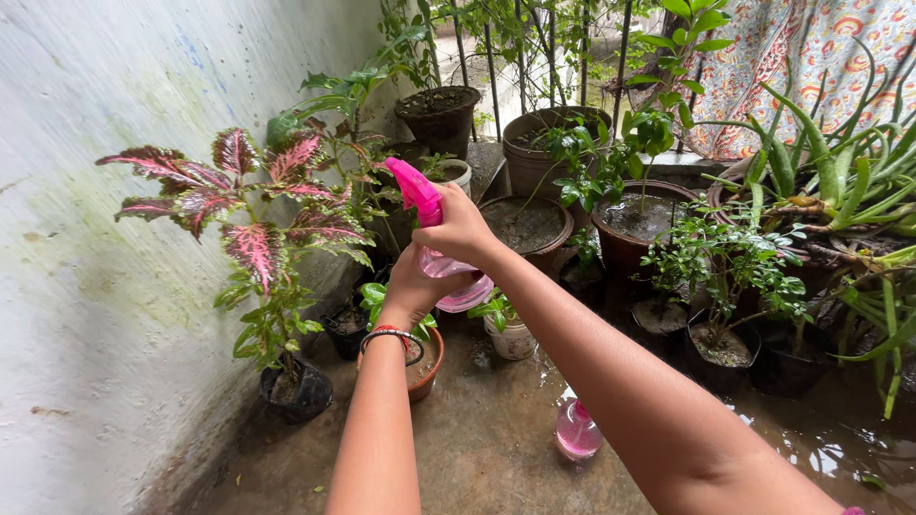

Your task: The person uses a pink spray bottle to water various potted plants on a balcony, aiming the spray at the leaves and soil of different plants in sequence.

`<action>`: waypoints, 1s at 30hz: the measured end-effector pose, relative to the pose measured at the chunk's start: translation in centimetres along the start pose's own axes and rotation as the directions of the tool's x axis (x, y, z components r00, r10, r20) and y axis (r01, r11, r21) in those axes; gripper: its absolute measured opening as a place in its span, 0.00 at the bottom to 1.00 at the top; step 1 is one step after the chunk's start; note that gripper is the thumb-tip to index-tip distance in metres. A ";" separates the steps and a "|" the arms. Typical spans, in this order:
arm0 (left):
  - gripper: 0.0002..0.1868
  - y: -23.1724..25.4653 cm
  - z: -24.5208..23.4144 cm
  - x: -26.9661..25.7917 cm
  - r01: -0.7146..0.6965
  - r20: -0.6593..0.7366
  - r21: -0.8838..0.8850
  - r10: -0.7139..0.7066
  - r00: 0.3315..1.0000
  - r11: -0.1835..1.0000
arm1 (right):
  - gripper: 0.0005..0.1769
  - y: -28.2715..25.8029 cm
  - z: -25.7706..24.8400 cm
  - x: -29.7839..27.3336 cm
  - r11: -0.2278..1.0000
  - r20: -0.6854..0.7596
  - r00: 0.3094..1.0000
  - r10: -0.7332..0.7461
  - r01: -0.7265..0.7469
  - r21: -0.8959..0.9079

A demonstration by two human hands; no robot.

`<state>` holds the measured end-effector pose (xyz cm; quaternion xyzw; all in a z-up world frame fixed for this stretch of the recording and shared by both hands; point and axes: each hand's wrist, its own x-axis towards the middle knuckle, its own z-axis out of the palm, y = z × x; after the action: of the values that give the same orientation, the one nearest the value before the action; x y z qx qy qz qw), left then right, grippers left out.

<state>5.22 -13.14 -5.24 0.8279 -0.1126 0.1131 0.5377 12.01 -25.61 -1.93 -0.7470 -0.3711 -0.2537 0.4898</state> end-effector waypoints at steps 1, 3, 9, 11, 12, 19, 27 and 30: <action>0.45 0.0 -0.2 -0.1 -0.043 -0.014 0.005 0.043 0.999 0.999 | 0.24 -0.5 0.1 0.0 0.999 0.011 0.999 0.031 -0.030 -0.022; 0.45 0.1 -0.6 -0.3 -0.134 -0.041 0.019 0.135 0.990 0.991 | 0.23 -1.3 0.2 0.3 0.994 0.027 0.996 0.088 -0.085 -0.071; 0.49 1.5 -1.5 -1.1 -0.069 -0.080 0.038 0.072 0.994 0.997 | 0.25 -2.3 0.1 1.1 0.997 -0.004 0.998 0.062 -0.062 -0.054; 0.50 1.9 -1.5 -1.2 -0.059 -0.076 0.016 0.060 0.995 0.998 | 0.26 -2.4 -0.1 1.2 1.000 0.003 1.000 0.007 -0.007 -0.012; 0.50 2.0 -1.6 -1.1 -0.055 -0.074 0.005 0.055 0.996 0.998 | 0.27 -2.5 -0.1 1.3 1.000 0.005 1.000 -0.021 0.021 0.009; 0.51 2.4 -1.1 -0.8 -0.102 -0.059 0.017 0.103 0.993 0.995 | 0.24 -2.7 -1.1 1.3 0.994 -0.022 0.998 0.060 -0.062 -0.089; 0.51 2.4 0.6 0.4 -0.066 -0.050 -0.008 0.066 0.997 0.998 | 0.29 -2.2 -3.2 0.6 0.991 0.003 0.998 0.057 -0.057 0.121; 0.51 2.8 1.3 0.7 -0.015 -0.012 -0.015 0.015 1.000 1.000 | 0.32 -1.5 -4.1 0.6 0.948 0.080 0.973 0.217 -0.229 0.222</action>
<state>5.12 -15.51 -3.16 0.8224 -0.1165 0.1209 0.5436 11.04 -28.79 0.90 -0.7292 -0.3241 -0.1317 0.5882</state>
